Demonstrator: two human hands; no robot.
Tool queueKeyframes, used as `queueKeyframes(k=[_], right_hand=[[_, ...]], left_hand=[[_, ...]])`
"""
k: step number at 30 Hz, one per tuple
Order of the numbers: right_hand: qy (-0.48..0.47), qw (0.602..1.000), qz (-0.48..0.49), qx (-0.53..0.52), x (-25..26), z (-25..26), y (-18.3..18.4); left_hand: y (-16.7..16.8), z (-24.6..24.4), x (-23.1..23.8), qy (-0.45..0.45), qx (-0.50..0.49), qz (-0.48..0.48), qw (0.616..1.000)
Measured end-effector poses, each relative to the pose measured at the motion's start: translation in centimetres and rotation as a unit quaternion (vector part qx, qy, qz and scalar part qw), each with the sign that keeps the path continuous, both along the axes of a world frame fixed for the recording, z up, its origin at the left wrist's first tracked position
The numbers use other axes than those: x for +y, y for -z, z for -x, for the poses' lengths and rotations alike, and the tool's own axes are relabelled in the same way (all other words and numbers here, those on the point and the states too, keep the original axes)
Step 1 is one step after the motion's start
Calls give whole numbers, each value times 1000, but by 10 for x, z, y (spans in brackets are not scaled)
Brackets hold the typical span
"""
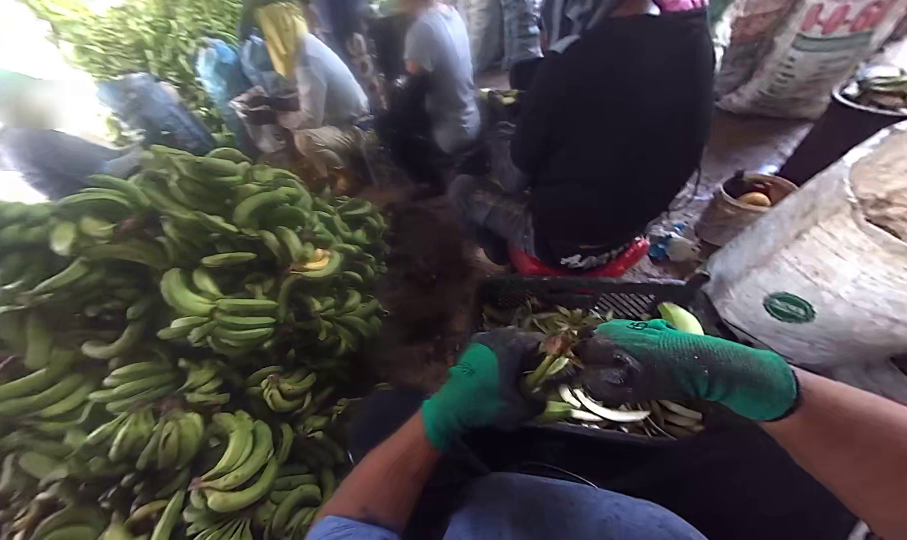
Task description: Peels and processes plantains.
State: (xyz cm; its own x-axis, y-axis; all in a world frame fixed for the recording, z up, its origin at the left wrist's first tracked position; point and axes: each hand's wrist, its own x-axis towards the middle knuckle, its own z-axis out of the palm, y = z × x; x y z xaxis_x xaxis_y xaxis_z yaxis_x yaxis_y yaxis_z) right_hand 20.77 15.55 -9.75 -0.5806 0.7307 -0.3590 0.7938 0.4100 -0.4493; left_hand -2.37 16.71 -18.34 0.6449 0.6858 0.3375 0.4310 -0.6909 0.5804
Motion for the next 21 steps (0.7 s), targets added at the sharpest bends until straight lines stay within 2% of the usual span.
queueKeyframes(k=[1,3,5,6,9,11,13,15,17,19,21], right_hand=[[14,1000,13,8,-4,-13,1],[110,992,44,45,-12,-40,-8],[178,982,12,56,-11,-62,-9],[176,984,-27,-2,-6,-64,-7],[146,975,-118,-122,17,-48,20],[158,955,-187,-166,41,-44,53],[209,931,-209,-212,58,-37,80],[218,936,-228,-155,59,-23,84],[165,950,-265,-33,47,0,89],[122,976,-179,31,35,25,83],[115,988,-91,54,32,39,79]], left_hand=[[-1,12,-2,2,29,-32,999],[3,42,6,-19,45,-43,998],[8,66,21,-84,24,19,996],[9,73,27,-123,-2,57,991],[12,71,38,-182,-170,173,953],[16,60,43,-168,-286,244,911],[24,49,45,-151,-339,288,883],[29,39,48,-153,-333,302,880],[34,29,47,-149,-315,310,884],[39,20,38,-113,-300,299,899],[44,16,32,-69,-278,240,928]])
